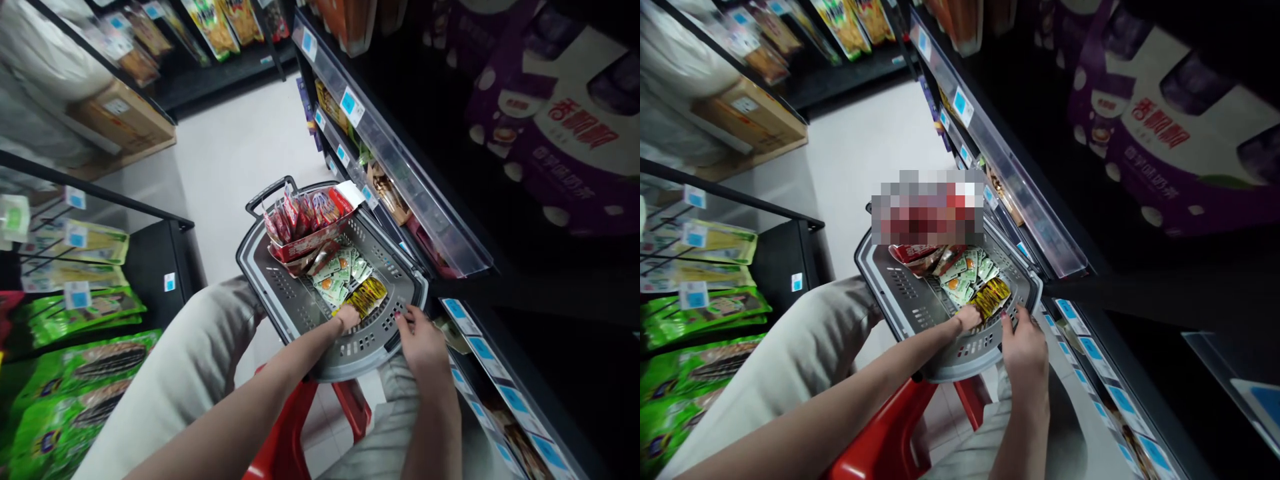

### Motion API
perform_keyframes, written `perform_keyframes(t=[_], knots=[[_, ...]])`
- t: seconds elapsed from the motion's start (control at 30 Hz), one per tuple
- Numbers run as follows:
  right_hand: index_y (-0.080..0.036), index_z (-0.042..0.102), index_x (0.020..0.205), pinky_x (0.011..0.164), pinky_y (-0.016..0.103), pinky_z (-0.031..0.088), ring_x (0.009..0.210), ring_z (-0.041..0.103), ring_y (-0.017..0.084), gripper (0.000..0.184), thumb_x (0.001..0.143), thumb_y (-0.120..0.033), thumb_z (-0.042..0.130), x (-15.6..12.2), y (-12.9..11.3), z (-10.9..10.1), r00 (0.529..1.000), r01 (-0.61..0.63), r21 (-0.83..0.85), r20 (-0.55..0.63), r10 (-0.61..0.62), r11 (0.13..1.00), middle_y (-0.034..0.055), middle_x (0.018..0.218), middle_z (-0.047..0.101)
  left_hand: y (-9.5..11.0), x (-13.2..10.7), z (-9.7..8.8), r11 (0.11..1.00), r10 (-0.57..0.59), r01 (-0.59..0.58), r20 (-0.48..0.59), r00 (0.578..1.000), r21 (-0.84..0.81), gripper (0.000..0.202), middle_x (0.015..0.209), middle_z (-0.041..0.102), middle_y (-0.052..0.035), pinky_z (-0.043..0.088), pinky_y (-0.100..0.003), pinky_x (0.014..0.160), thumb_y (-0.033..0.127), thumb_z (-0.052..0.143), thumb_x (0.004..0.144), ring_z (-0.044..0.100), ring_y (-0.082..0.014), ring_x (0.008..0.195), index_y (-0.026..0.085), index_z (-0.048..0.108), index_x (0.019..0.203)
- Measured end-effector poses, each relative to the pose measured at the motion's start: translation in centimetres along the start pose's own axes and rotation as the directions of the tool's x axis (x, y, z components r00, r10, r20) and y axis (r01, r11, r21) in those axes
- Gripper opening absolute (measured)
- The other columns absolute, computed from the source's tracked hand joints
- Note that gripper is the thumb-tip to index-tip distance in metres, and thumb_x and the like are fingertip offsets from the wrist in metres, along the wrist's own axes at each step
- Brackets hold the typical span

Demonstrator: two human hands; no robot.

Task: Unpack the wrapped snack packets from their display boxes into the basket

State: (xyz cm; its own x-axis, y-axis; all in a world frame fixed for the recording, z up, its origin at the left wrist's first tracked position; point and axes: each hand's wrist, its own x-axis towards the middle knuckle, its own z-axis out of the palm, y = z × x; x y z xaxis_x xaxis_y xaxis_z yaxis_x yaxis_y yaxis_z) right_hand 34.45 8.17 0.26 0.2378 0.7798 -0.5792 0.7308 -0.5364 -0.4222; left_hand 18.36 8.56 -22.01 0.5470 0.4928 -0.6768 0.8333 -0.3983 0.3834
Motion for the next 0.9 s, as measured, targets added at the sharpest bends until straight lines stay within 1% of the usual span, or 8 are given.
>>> perform_keyframes(t=[0.13, 0.27, 0.47, 0.57, 0.63, 0.7, 0.83, 0.9], knots=[[-0.014, 0.055, 0.12, 0.086, 0.034, 0.045, 0.098, 0.063, 0.025, 0.04, 0.088, -0.033, 0.04, -0.1, 0.0, 0.2, 1.0, 0.029, -0.022, 0.008, -0.029, 0.999, 0.0114, 0.108, 0.067, -0.1, 1.8, -0.2, 0.988, -0.15, 0.153, 0.125, 0.981, -0.017, 0.033, 0.116, 0.058, -0.0086, 0.05, -0.043, 0.086, 0.034, 0.055, 0.086, 0.058, -0.0206, 0.101, 0.016, 0.056, 0.114], [-0.015, 0.054, 0.121, 0.087, 0.035, 0.045, 0.1, 0.061, 0.025, 0.042, 0.087, -0.035, 0.039, -0.2, -0.1, 0.3, 0.999, 0.02, -0.043, 0.034, -0.018, 0.999, 0.0115, 0.111, 0.065, -1.1, 2.4, -0.4, 0.963, -0.236, 0.253, 0.165, 0.958, -0.091, 0.034, 0.121, 0.056, -0.0092, 0.048, -0.046, 0.09, 0.033, 0.056, 0.086, 0.055, -0.0227, 0.107, 0.016, 0.055, 0.116], [-0.016, 0.053, 0.121, 0.089, 0.033, 0.044, 0.101, 0.061, 0.024, 0.042, 0.088, -0.036, 0.037, 0.2, 0.0, 1.0, 0.998, 0.013, -0.074, 0.06, -0.008, 0.997, 0.0106, 0.112, 0.065, -1.3, 2.1, -1.0, 0.886, -0.359, 0.375, 0.107, 0.927, -0.273, 0.036, 0.129, 0.052, -0.0092, 0.042, -0.049, 0.097, 0.033, 0.057, 0.085, 0.05, -0.0249, 0.116, 0.018, 0.054, 0.118], [-0.014, 0.051, 0.124, 0.088, 0.031, 0.044, 0.101, 0.061, 0.023, 0.044, 0.089, -0.035, 0.036, 0.7, 0.0, 1.2, 0.995, 0.024, -0.078, 0.098, -0.016, 0.997, 0.012, 0.113, 0.064, -0.7, 0.9, -2.7, 0.84, -0.408, 0.393, 0.043, 0.912, -0.374, 0.035, 0.125, 0.054, -0.0088, 0.039, -0.051, 0.098, 0.034, 0.058, 0.084, 0.05, -0.0249, 0.116, 0.016, 0.057, 0.114], [-0.012, 0.049, 0.125, 0.089, 0.032, 0.044, 0.103, 0.061, 0.024, 0.044, 0.089, -0.034, 0.036, 1.1, 0.0, 1.1, 0.991, 0.019, -0.099, 0.136, -0.006, 0.995, 0.0128, 0.116, 0.063, -1.3, -1.3, -4.8, 0.808, -0.456, 0.395, -0.039, 0.889, -0.438, 0.033, 0.118, 0.058, -0.009, 0.039, -0.051, 0.098, 0.036, 0.062, 0.081, 0.051, -0.0256, 0.114, 0.015, 0.059, 0.107], [-0.011, 0.049, 0.125, 0.09, 0.033, 0.043, 0.106, 0.06, 0.025, 0.043, 0.09, -0.033, 0.036, 1.4, 0.0, 1.0, 0.988, 0.027, -0.149, 0.153, -0.004, 0.989, 0.0136, 0.118, 0.062, -3.2, -4.9, -7.3, 0.775, -0.528, 0.389, -0.171, 0.832, -0.498, 0.038, 0.111, 0.059, -0.0114, 0.04, -0.049, 0.095, 0.036, 0.068, 0.073, 0.051, -0.0291, 0.112, 0.013, 0.059, 0.102], [-0.011, 0.05, 0.123, 0.089, 0.033, 0.043, 0.108, 0.059, 0.027, 0.041, 0.091, -0.032, 0.034, 1.7, -0.1, 1.0, 0.989, 0.071, -0.219, 0.145, -0.04, 0.973, 0.0134, 0.118, 0.063, -9.6, -12.9, -13.3, 0.703, -0.69, 0.351, -0.474, 0.548, -0.618, 0.058, 0.126, 0.045, -0.0176, 0.036, -0.047, 0.098, 0.041, 0.054, 0.081, 0.043, -0.0299, 0.121, 0.012, 0.034, 0.127], [-0.01, 0.05, 0.124, 0.087, 0.032, 0.044, 0.105, 0.06, 0.026, 0.041, 0.092, -0.031, 0.034, 1.9, -0.4, 1.3, 0.988, 0.077, -0.239, 0.146, -0.043, 0.968, 0.0135, 0.115, 0.064, -12.7, -15.3, -16.0, 0.704, -0.699, 0.294, -0.556, 0.449, -0.646, 0.088, 0.137, 0.033, -0.023, 0.028, -0.052, 0.104, 0.046, 0.065, 0.07, 0.033, -0.0353, 0.13, 0.01, 0.017, 0.135]])
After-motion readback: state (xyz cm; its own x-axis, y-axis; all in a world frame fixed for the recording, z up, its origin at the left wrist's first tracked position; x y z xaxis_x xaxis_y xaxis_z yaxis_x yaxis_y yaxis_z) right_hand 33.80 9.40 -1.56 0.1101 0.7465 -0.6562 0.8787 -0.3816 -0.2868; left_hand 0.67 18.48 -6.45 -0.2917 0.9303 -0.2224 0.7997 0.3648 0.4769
